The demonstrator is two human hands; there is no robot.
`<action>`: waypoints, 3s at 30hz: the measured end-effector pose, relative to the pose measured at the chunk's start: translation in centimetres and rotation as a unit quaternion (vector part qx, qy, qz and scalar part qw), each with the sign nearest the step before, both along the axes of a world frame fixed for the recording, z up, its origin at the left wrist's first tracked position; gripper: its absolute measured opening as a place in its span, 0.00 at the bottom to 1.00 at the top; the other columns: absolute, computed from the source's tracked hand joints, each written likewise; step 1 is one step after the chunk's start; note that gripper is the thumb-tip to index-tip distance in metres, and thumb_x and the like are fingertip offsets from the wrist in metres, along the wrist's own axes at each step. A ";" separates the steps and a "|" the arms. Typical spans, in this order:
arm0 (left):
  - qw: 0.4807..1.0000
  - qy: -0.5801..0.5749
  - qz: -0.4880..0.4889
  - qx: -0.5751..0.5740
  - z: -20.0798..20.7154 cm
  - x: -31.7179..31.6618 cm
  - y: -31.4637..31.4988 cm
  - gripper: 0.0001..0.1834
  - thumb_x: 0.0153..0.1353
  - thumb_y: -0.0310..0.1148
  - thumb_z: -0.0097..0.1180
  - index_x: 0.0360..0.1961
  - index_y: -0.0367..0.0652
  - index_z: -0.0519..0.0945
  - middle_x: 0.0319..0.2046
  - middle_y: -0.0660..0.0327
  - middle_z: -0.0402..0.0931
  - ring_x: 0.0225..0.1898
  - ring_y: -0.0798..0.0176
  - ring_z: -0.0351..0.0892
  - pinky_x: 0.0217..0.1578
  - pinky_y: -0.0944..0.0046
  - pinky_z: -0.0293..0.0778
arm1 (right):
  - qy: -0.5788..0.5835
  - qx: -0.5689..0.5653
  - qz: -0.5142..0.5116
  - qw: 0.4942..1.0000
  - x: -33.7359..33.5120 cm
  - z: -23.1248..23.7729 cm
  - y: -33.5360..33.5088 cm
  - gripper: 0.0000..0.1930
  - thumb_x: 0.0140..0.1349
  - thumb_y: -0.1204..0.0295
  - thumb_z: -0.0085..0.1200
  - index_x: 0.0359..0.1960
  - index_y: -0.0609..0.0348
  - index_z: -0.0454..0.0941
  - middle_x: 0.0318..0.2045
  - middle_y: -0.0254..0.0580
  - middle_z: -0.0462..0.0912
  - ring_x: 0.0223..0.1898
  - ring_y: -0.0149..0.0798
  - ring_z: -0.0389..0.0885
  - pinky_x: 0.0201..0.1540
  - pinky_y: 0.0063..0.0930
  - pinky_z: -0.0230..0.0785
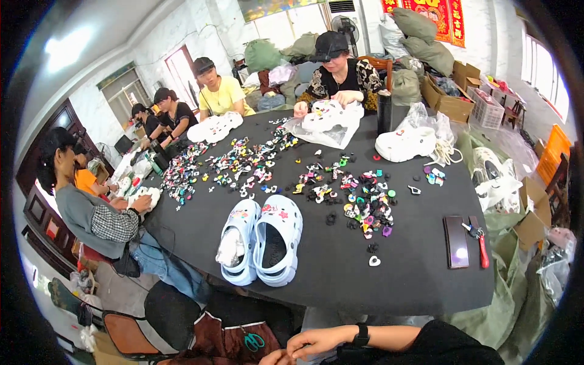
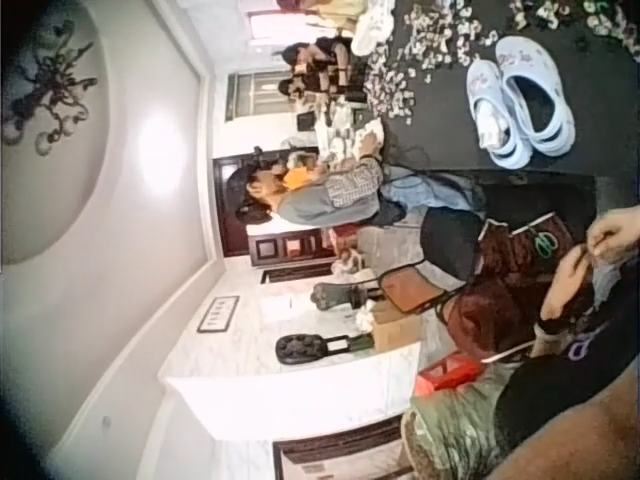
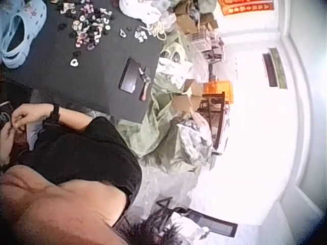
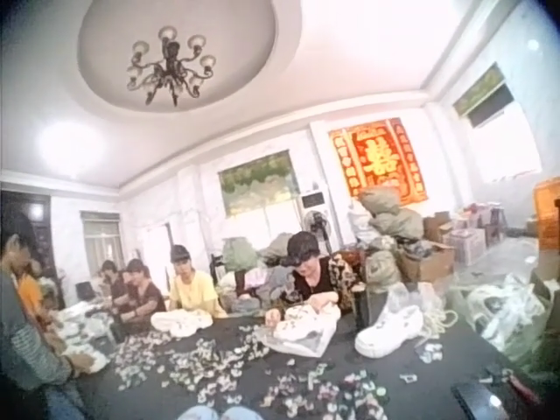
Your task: Attaching decorative charms to the holes of foam clogs.
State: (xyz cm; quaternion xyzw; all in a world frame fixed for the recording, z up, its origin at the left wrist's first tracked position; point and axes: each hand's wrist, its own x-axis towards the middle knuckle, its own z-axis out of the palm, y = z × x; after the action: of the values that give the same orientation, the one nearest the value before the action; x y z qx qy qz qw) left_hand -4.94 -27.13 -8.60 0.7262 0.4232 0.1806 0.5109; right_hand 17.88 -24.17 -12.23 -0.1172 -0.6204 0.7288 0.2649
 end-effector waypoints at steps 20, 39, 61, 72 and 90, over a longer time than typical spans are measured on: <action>0.779 -0.007 0.363 -0.511 -19.3 -18.5 -28.1 0.13 0.68 0.32 0.50 0.50 0.38 0.78 0.42 0.60 0.82 0.40 0.67 0.78 0.43 0.66 0.76 | -0.141 0.064 -0.006 0.988 -2.9 -3.5 -0.3 0.25 0.67 0.73 0.56 0.65 0.60 0.65 0.59 0.45 0.74 0.51 0.39 0.81 0.55 0.34 0.73; 0.732 0.330 0.554 -0.221 -31.4 -37.1 -32.5 0.08 0.62 0.27 0.50 0.26 0.41 0.79 0.22 0.65 0.77 0.30 0.68 0.79 0.35 0.59 0.73 | -0.219 -0.054 -0.052 0.973 -2.6 -1.7 2.4 0.17 0.68 0.75 0.52 0.58 0.63 0.72 0.53 0.42 0.79 0.52 0.38 0.80 0.56 0.30 0.68; 0.908 0.046 0.138 -0.393 -1.2 -15.6 -13.0 0.24 0.65 0.32 0.58 0.59 0.31 0.71 0.53 0.56 0.77 0.56 0.63 0.74 0.59 0.61 0.68 | 0.014 0.045 -0.432 0.900 8.8 5.5 3.7 0.16 0.69 0.74 0.49 0.56 0.65 0.72 0.48 0.45 0.81 0.43 0.36 0.81 0.50 0.32 0.72; 0.897 0.041 0.120 0.423 8.7 2.8 15.8 0.24 0.60 0.27 0.62 0.57 0.36 0.74 0.61 0.46 0.68 0.64 0.47 0.66 0.65 0.52 0.61 | -0.121 0.066 -0.538 0.832 11.4 2.7 4.5 0.23 0.65 0.75 0.57 0.62 0.59 0.68 0.49 0.39 0.77 0.42 0.29 0.78 0.43 0.23 0.71; 0.901 0.194 0.007 0.388 5.5 9.2 29.1 0.21 0.47 0.38 0.72 0.15 0.36 0.72 0.21 0.53 0.70 0.25 0.48 0.73 0.27 0.53 0.68 | -0.102 0.098 -0.523 0.840 11.0 3.1 4.0 0.22 0.64 0.74 0.57 0.59 0.58 0.70 0.50 0.43 0.77 0.41 0.32 0.81 0.46 0.26 0.72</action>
State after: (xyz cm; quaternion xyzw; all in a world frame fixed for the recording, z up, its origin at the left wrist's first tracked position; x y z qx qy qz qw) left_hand 4.24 1.95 -3.09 0.8847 0.4150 0.1898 0.0951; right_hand 28.84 -20.19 -9.14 -0.4714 -0.5588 0.4008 0.5522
